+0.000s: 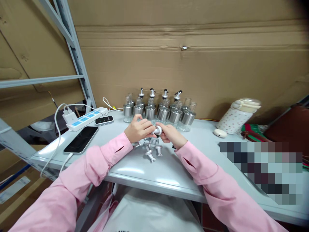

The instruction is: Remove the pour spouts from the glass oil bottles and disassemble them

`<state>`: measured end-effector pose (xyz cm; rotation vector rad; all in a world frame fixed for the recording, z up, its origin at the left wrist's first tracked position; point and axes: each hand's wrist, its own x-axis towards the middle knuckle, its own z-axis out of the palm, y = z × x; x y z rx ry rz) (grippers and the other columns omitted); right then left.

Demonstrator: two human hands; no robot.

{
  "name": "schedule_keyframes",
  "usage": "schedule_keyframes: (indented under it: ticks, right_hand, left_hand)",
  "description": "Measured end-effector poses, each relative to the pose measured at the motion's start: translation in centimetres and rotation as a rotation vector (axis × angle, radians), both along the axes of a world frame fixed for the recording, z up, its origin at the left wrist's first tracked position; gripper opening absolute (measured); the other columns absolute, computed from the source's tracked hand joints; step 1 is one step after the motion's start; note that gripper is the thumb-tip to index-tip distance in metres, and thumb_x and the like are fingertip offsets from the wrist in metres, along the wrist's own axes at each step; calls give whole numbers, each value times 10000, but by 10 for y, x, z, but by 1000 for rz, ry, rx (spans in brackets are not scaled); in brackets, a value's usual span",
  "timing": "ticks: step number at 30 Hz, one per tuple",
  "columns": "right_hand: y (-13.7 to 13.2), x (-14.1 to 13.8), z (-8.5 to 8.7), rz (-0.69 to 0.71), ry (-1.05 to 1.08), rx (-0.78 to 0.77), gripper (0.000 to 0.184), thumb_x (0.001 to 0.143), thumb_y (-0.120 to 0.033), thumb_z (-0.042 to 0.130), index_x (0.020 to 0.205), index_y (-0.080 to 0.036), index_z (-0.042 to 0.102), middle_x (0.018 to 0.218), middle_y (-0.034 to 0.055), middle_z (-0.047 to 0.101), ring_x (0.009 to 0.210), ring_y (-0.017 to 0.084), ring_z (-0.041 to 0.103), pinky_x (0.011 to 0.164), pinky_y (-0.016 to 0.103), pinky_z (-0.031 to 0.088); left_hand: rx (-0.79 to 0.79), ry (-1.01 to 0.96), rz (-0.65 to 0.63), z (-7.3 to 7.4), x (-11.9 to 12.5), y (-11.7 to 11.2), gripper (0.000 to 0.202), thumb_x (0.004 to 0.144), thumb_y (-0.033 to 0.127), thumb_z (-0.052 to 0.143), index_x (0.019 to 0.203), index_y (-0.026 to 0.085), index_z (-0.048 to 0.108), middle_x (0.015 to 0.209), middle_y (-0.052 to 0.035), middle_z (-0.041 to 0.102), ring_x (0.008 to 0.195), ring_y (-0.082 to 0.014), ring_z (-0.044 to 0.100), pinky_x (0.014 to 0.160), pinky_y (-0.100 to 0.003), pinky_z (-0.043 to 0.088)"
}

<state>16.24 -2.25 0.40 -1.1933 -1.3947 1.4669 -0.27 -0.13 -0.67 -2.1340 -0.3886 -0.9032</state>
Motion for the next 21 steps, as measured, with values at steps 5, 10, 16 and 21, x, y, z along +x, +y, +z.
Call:
schedule_keyframes:
  ticks: [5, 10, 16, 21]
  right_hand:
    - [3, -3, -6, 2, -20, -78, 427, 795, -382, 459, 454, -195, 282, 367, -96, 191, 335, 24, 150, 322, 167, 131]
    - [1, -2, -4, -3, 41, -45, 481, 735, -446, 551, 446, -204, 251, 369, -105, 168, 357, 18, 108, 340, 181, 76]
    - [-4, -2, 10, -73, 181, 88, 511, 599, -505, 673, 436, -184, 311, 383, -104, 231, 359, 5, 157, 357, 183, 91]
    - [-7, -3, 14, -69, 202, 166, 553, 544, -555, 694, 432, -195, 290, 394, -107, 224, 359, 10, 185, 359, 191, 137]
  left_hand:
    - [-9, 3, 25, -4, 5, -4, 455, 927, 467, 246, 707, 167, 509, 614, 17, 567, 593, -117, 450, 750, -324, 257]
    - [-54, 11, 58, -3, 6, -6, 490, 910, 503, 263, 637, 169, 497, 576, 13, 547, 575, -125, 424, 739, -341, 239]
    - [-223, -92, 132, 6, 1, -2, 520, 897, 542, 248, 629, 183, 511, 554, 12, 546, 587, -137, 421, 764, -394, 195]
    - [-281, -99, 137, 13, -1, -1, 526, 888, 560, 252, 633, 184, 517, 567, 7, 563, 597, -142, 426, 772, -398, 201]
